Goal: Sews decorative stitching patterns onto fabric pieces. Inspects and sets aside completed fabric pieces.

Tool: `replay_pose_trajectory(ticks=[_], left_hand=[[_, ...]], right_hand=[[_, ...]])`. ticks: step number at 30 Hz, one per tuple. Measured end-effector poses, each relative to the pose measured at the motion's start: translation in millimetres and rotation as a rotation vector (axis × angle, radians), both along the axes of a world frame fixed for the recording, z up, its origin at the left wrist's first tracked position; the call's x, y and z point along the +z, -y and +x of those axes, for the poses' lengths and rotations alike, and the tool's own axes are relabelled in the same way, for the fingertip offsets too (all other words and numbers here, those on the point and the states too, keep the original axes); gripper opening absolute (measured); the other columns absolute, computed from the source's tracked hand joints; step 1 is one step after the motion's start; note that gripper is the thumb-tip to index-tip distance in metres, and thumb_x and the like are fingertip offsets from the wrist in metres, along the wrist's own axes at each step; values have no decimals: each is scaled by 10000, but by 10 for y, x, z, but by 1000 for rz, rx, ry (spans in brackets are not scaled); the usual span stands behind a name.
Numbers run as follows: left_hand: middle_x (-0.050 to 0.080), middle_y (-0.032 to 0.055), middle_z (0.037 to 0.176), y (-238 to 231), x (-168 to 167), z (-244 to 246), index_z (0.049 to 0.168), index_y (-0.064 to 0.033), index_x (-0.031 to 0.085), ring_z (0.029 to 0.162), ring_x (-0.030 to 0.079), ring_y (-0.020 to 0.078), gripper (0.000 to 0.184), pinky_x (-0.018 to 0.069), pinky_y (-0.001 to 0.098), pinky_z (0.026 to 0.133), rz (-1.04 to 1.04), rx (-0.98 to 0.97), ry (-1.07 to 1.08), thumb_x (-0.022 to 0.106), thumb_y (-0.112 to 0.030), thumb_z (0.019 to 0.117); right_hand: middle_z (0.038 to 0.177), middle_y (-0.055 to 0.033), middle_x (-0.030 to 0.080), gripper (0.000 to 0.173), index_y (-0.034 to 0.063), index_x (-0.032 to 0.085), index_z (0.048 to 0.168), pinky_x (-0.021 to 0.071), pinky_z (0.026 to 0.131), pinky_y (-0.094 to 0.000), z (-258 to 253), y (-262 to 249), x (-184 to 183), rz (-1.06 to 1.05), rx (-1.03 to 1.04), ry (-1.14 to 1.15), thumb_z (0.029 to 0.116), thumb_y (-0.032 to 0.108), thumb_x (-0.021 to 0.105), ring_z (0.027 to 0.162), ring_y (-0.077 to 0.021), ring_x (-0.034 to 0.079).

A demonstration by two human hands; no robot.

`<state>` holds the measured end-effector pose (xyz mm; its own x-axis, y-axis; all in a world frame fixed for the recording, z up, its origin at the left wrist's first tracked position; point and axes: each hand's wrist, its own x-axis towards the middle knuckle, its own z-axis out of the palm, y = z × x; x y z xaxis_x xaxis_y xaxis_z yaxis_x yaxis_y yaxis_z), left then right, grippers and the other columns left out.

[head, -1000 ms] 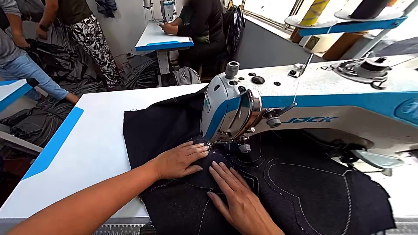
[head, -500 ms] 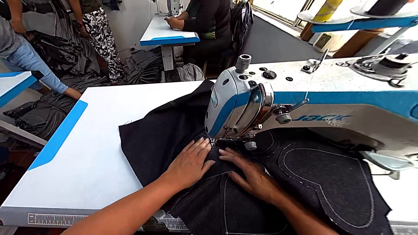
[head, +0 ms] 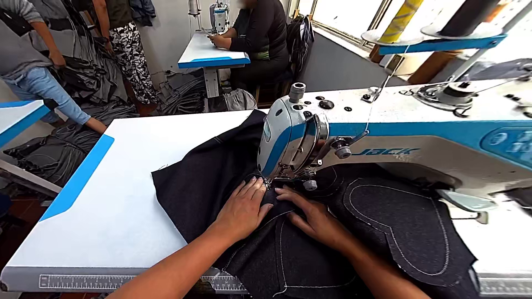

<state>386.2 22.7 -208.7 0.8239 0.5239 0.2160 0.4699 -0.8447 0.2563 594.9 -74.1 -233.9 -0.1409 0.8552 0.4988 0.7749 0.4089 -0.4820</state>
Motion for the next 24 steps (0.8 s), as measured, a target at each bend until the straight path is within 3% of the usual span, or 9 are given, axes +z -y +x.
replay_pose_trajectory(ticks=[3, 5, 7, 9, 11, 13, 15, 19, 24], left_hand=[[575, 148, 1474, -331, -45, -127, 1380, 7, 603, 1422, 498, 273, 466, 349, 459, 1205, 68, -218, 75, 476, -321, 1074], [629, 148, 1411, -753, -63, -240, 1335, -16, 655, 1360, 565, 292, 395, 407, 469, 1165, 160, -432, 107, 479, -248, 1068], [635, 133, 1409, -1000, -1, -294, 1343, -72, 669, 1345, 577, 308, 386, 421, 520, 1134, 260, -476, 49, 461, -249, 1071], [637, 110, 1411, -790, 154, -218, 1340, -106, 678, 1400, 521, 313, 366, 337, 578, 1180, 207, -252, -71, 474, -241, 1067], [554, 135, 1498, -323, 297, -17, 1393, -73, 625, 1514, 344, 334, 414, 169, 626, 1236, -18, 75, -138, 450, -294, 1089], [394, 111, 1627, 4, 191, 93, 1529, -138, 485, 1563, 212, 352, 519, 71, 696, 1216, -144, 249, -87, 379, -413, 1102], [288, 50, 1685, 60, 77, 116, 1602, -224, 367, 1579, 160, 332, 620, 35, 715, 1201, -130, 294, -116, 328, -550, 1076], [327, 48, 1669, -219, 48, 9, 1598, -203, 374, 1575, 191, 312, 713, 66, 709, 1205, -76, 98, -120, 368, -637, 1032], [452, 119, 1590, -862, 41, -61, 1525, -93, 484, 1533, 308, 337, 670, 144, 704, 1196, 37, -365, -85, 391, -553, 1047]], right_hand=[[1401, -89, 645, 399, 26, 682, 1272, 425, 1161, -404, -152, 108, 17, -38, -69, 60, 966, 235, 534, 1398, -246, 531], [1435, -55, 628, 471, 68, 677, 1299, 433, 1156, -429, -342, 231, 39, -66, -143, 189, 1005, 396, 510, 1400, -230, 533], [1412, -78, 645, 534, 58, 686, 1277, 474, 1114, -430, -419, 283, 167, -101, -118, 344, 1008, 481, 503, 1353, -244, 581], [1388, -117, 654, 461, 28, 692, 1252, 487, 1100, -439, -308, 226, 359, -174, 3, 456, 1023, 405, 557, 1323, -267, 605], [1353, -124, 669, 403, 38, 710, 1228, 475, 1118, -441, -69, 95, 440, -91, 129, 596, 1018, 353, 570, 1318, -280, 603], [1394, -128, 646, 450, 48, 687, 1297, 466, 1125, -447, 198, -2, 470, -32, 228, 686, 1030, 376, 531, 1344, -296, 581], [1463, -102, 601, 495, 58, 636, 1375, 471, 1117, -409, 393, -11, 422, -54, 270, 664, 1054, 399, 478, 1366, -253, 567], [1447, -89, 618, 536, 76, 653, 1369, 502, 1088, -415, 149, 214, 240, -67, 62, 477, 1043, 457, 464, 1344, -234, 589], [1438, -210, 597, 622, -48, 608, 1374, 506, 1059, -507, -792, 378, 60, -77, -343, 439, 1041, 457, 463, 1323, -358, 596]])
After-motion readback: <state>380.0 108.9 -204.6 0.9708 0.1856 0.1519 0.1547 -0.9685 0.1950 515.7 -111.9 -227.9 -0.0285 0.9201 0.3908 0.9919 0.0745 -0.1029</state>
